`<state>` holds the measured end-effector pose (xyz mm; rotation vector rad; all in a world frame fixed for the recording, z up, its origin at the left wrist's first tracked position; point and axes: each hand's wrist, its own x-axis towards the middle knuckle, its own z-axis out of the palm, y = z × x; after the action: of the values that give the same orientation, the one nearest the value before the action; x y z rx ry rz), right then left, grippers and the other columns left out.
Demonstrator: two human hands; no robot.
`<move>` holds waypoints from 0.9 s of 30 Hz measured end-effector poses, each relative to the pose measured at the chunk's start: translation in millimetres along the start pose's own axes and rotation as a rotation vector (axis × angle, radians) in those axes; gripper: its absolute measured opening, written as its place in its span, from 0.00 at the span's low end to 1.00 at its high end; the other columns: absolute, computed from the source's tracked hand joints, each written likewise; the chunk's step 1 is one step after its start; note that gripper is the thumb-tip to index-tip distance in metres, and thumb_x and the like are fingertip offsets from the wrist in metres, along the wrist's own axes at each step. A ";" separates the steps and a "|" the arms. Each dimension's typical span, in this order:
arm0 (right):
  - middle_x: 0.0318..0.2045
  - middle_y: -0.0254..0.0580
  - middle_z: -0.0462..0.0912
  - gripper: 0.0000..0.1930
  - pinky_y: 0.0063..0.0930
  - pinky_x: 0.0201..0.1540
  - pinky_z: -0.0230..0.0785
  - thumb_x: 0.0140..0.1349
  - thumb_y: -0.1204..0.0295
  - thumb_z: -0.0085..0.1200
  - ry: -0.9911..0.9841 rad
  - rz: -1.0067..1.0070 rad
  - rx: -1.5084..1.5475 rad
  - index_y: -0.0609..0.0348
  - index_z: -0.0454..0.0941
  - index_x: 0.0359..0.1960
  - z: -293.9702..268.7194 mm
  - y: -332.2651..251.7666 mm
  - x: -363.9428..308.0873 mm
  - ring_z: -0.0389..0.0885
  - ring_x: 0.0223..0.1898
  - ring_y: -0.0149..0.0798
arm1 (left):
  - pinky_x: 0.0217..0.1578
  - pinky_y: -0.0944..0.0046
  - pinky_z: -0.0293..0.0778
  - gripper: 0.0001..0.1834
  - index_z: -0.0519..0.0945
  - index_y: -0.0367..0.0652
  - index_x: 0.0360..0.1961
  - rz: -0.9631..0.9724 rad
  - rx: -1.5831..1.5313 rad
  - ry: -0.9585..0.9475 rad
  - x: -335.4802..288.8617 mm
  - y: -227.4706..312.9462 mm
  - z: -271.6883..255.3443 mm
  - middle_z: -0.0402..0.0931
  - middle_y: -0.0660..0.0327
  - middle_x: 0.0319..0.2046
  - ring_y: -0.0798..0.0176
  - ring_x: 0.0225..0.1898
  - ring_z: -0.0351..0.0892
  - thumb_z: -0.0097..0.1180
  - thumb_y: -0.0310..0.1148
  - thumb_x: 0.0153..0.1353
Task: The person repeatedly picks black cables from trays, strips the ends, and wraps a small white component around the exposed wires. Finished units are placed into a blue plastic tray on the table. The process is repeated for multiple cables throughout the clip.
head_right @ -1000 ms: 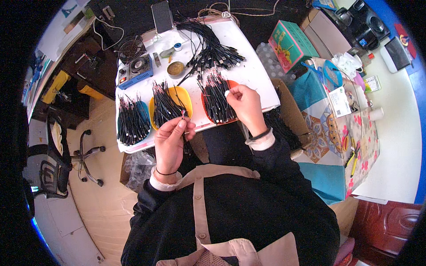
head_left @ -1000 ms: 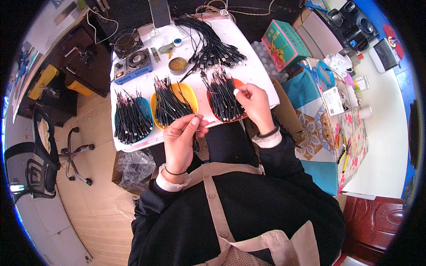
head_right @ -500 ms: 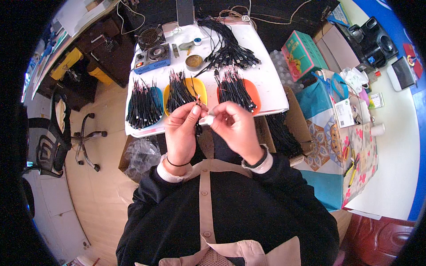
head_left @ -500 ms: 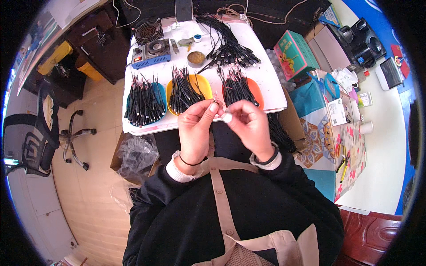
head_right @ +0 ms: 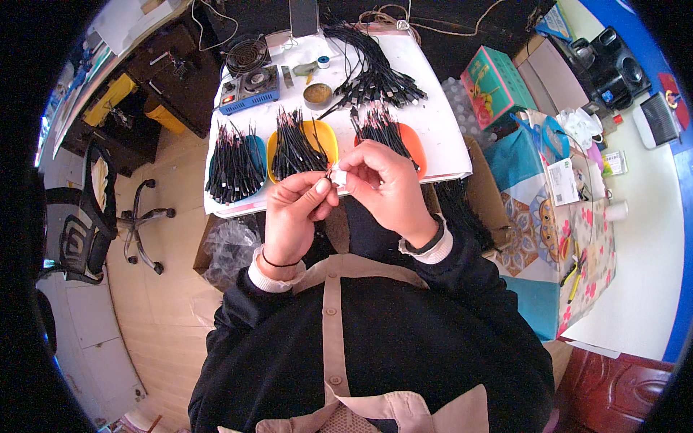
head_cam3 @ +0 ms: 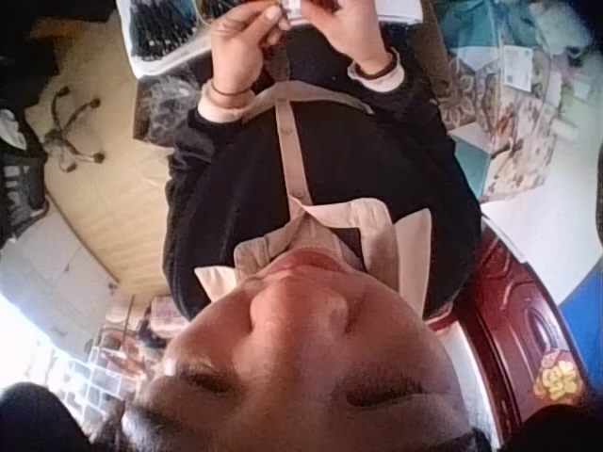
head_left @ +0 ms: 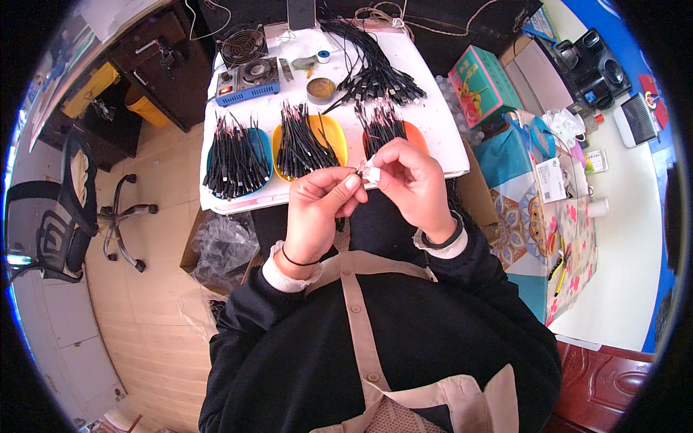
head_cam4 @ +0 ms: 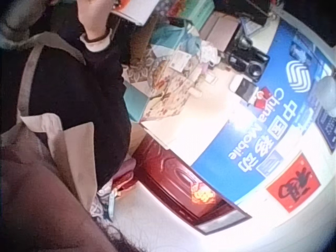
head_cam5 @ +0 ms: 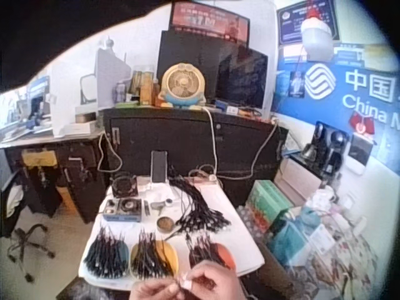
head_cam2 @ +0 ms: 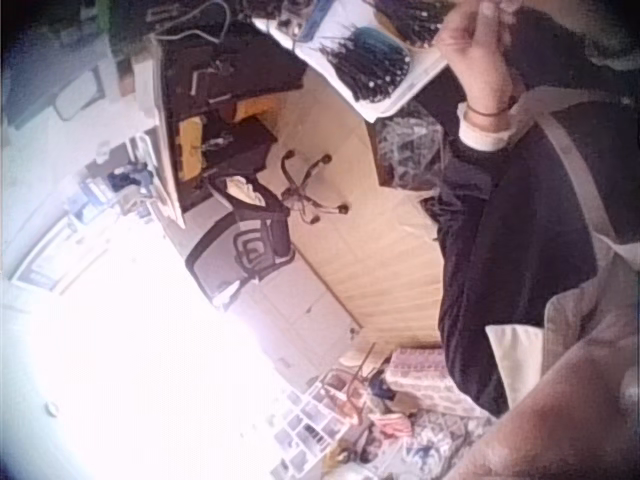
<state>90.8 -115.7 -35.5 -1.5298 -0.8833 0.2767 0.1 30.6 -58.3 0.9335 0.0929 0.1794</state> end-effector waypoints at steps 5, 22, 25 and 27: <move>0.33 0.31 0.78 0.07 0.14 0.32 0.61 0.64 0.70 0.56 -0.159 0.377 0.799 0.59 0.74 0.38 -3.6 9.7 0.0 0.73 0.32 0.22 | 0.19 0.76 0.52 0.07 0.81 0.33 0.36 -0.090 -0.226 -0.149 3.4 -5.4 -6.4 0.77 0.62 0.23 0.77 0.18 0.59 0.54 0.26 0.64; 0.30 0.27 0.77 0.08 0.11 0.25 0.59 0.64 0.71 0.54 -0.495 0.677 0.626 0.57 0.74 0.43 -44.2 66.4 42.9 0.73 0.28 0.19 | 0.19 0.78 0.52 0.08 0.81 0.33 0.39 -0.320 -0.001 -0.172 25.6 -12.0 -29.1 0.76 0.64 0.23 0.78 0.19 0.60 0.51 0.26 0.66; 0.28 0.32 0.80 0.07 0.19 0.27 0.66 0.61 0.71 0.55 -0.317 0.533 0.151 0.60 0.79 0.37 -77.6 106.4 111.3 0.76 0.27 0.25 | 0.21 0.78 0.55 0.09 0.78 0.35 0.37 -0.324 0.068 -0.172 27.5 -17.2 -31.5 0.76 0.64 0.23 0.78 0.19 0.61 0.49 0.29 0.69; 0.30 0.44 0.84 0.11 0.29 0.32 0.72 0.56 0.67 0.56 -0.186 0.355 -0.349 0.63 0.81 0.34 -86.5 139.8 174.0 0.81 0.29 0.38 | 0.21 0.78 0.56 0.08 0.76 0.36 0.37 -0.281 0.028 -0.158 28.6 -20.6 -30.9 0.76 0.63 0.23 0.78 0.20 0.61 0.47 0.30 0.69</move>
<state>314.5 -52.8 -93.3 -2.0134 -0.8303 0.5512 25.7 48.5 -93.2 0.9491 0.0801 -0.1563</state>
